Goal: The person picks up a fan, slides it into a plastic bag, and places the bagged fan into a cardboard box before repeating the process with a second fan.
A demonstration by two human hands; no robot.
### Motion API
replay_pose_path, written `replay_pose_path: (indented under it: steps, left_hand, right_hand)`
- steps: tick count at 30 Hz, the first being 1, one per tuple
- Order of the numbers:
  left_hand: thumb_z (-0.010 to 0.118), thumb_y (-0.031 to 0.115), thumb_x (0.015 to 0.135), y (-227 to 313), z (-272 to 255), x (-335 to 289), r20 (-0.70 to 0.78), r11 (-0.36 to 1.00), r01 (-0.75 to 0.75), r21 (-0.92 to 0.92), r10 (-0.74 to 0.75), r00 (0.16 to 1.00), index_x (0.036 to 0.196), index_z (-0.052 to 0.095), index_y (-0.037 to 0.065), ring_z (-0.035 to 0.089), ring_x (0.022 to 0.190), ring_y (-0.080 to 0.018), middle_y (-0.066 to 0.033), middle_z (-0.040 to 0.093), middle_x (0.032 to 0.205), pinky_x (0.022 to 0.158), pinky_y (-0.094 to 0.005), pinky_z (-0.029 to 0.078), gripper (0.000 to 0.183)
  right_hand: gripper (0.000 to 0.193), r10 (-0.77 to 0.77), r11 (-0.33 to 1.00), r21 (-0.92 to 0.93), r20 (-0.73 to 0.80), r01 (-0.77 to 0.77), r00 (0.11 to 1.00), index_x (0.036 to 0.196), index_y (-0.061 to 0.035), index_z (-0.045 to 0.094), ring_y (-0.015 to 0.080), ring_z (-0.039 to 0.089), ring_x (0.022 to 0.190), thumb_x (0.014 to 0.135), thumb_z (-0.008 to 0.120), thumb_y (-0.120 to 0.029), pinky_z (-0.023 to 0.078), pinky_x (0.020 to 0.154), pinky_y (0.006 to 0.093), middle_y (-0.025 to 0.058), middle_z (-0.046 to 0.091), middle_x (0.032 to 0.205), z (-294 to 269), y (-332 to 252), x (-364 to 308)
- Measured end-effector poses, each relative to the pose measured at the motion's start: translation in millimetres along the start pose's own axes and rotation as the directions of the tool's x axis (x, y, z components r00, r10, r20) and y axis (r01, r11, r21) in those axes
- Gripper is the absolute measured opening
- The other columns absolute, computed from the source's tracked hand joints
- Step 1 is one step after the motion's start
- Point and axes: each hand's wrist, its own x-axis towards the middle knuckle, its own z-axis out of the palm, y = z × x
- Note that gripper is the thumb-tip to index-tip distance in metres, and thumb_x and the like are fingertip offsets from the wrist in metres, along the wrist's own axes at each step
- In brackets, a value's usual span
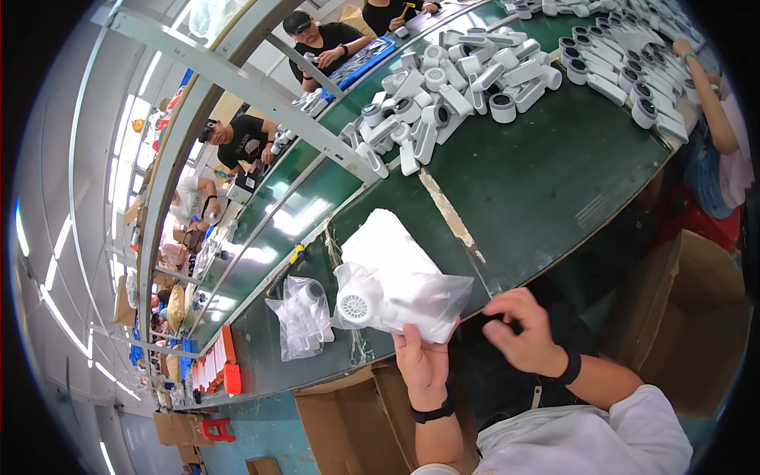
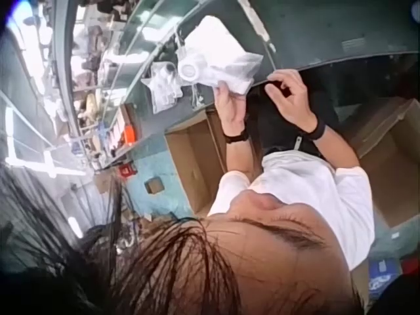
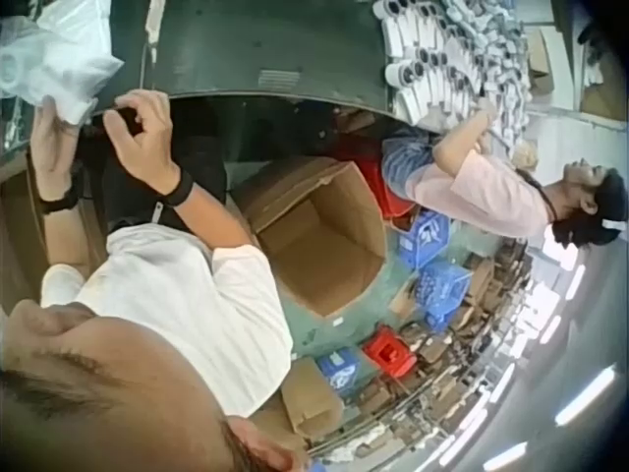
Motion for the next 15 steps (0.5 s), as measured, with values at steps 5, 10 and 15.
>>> replay_pose_path:
  steps: [5, 10, 15]
  left_hand:
    - [0.051, 0.017, 0.099, -18, 11, -3, 0.028, 1.000, -0.007, 0.008, 0.007, 1.000, 0.141, 0.034, 0.015, 0.050, 0.123, -0.0305, -0.0088, 0.046, 0.139, 0.096, -0.0535, 0.049, 0.046]
    - [0.052, 0.011, 0.098, -15, -2, -1, -0.047, 0.997, -0.034, 0.071, 0.038, 0.998, 0.140, 0.036, 0.011, 0.052, 0.121, -0.0234, -0.0083, 0.048, 0.137, 0.102, -0.0392, 0.044, 0.045]
    - [0.051, 0.009, 0.097, -6, -9, -4, -0.006, 1.000, 0.010, -0.026, -0.010, 1.000, 0.140, 0.036, 0.008, 0.051, 0.121, -0.0256, -0.0100, 0.048, 0.137, 0.103, -0.0429, 0.043, 0.045]
  right_hand:
    - [0.030, 0.063, 0.997, -0.038, 0.034, -0.062, 0.997, 0.099, -0.0049, 0.066, 0.0258, 0.054, 0.096, 0.073, 0.077, -0.015, 0.045, 0.081, 0.0361, 0.0094, 0.060, 0.105, 34, -19, 21]
    - [0.012, -0.217, 0.975, 0.043, -0.002, 0.217, 0.976, 0.084, -0.0025, 0.068, 0.0258, 0.061, 0.077, 0.074, 0.074, -0.004, 0.048, 0.070, 0.0345, 0.0087, 0.064, 0.082, 42, -17, 11]
    - [0.012, -0.018, 0.995, 0.095, 0.057, 0.012, 0.998, 0.082, 0.0005, 0.067, 0.0189, 0.062, 0.061, 0.074, 0.076, -0.002, 0.047, 0.054, 0.0272, 0.0103, 0.065, 0.072, 41, -19, 4]
